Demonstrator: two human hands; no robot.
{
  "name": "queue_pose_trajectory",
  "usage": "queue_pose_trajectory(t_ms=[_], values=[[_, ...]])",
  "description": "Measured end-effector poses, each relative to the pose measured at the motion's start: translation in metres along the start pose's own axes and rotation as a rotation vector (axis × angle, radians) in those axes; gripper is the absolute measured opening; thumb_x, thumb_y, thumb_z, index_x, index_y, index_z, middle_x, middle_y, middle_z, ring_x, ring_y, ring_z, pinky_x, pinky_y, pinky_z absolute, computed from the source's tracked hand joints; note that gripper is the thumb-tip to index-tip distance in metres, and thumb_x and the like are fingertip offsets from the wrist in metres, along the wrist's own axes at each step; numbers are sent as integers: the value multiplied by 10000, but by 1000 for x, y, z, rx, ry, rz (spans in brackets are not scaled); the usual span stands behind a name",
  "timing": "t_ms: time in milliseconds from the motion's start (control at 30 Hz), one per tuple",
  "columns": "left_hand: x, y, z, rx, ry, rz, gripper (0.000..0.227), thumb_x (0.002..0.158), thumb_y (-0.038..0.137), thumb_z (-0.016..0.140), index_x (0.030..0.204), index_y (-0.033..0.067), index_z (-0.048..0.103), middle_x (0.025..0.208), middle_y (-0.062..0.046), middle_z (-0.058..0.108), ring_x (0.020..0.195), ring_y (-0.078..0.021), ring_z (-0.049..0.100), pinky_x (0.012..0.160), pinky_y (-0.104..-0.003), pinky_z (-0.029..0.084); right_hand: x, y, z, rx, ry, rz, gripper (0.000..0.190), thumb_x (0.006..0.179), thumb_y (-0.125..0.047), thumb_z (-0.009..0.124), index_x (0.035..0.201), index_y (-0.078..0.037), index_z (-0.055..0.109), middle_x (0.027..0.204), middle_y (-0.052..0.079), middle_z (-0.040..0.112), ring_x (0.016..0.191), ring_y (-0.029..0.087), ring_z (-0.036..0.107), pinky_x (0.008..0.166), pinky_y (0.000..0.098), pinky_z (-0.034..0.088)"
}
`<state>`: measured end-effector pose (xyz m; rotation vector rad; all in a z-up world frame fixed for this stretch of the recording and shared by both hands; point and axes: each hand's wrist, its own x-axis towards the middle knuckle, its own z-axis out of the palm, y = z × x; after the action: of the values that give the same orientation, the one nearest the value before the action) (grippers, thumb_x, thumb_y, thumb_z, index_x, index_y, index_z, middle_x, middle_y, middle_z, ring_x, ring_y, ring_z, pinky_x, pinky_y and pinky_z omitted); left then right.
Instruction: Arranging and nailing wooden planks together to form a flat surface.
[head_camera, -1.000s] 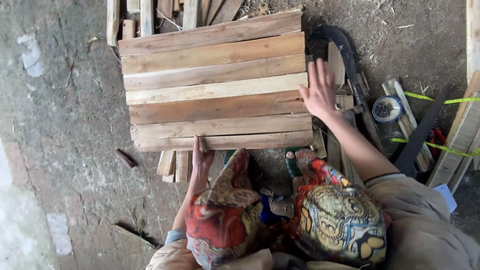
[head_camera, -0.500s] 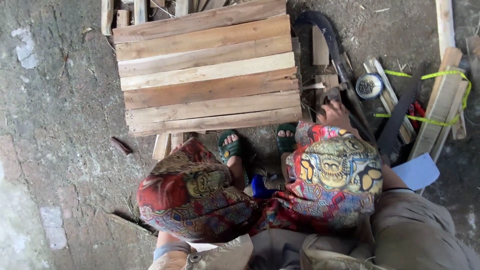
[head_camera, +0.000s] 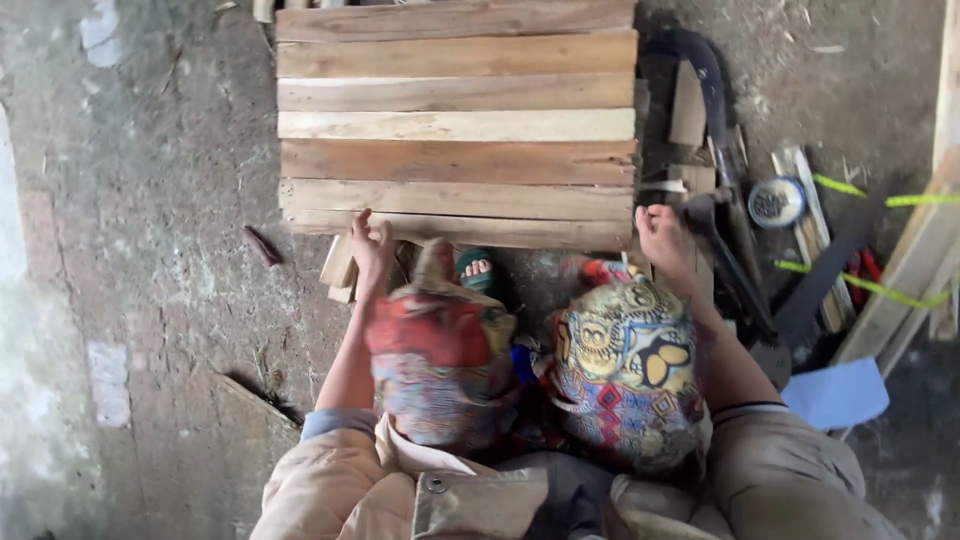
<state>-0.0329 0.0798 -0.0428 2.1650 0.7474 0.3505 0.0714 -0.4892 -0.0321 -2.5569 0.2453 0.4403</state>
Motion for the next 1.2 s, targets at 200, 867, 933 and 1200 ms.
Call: queue_pose_trajectory(t_ms=[200, 867, 933, 1200], values=[[68, -52, -17, 204, 211, -40, 582, 817, 359, 791, 1361, 296, 593, 1341, -53, 499, 1294, -317, 547, 1079, -479, 454, 52, 18, 58, 50, -53, 105, 668, 954, -688, 649, 1372, -171, 587, 1263, 142, 707, 1243, 338, 621, 1007, 479, 514], [135, -122, -92, -317, 211, -368, 461, 984, 85, 525, 1442, 34, 537, 1348, -333, 586, 1317, -485, 521, 1104, -531, 447, -15, -69, 8, 123, -115, 262, 753, 1061, -647, 520, 1590, -172, 272, 1612, 216, 366, 1441, 413, 413, 1173, 567, 332], [145, -113, -94, -324, 178, -377, 373, 970, 149, 542, 1322, 97, 651, 1260, -270, 649, 1249, -395, 586, 1042, -475, 490, -16, -73, 6, 139, -103, 275, 718, 1069, -632, 512, 1579, -176, 294, 1595, 222, 388, 1422, 415, 435, 1166, 569, 339], [147, -95, -99, -127, 131, -399, 347, 1023, 326, 543, 1248, 148, 739, 1189, -236, 701, 1209, -412, 611, 1027, -489, 482, -58, -160, -42, 54, -200, 369, 745, 1071, -649, 357, 1612, -163, 197, 1624, 245, 358, 1437, 459, 421, 1180, 613, 289]])
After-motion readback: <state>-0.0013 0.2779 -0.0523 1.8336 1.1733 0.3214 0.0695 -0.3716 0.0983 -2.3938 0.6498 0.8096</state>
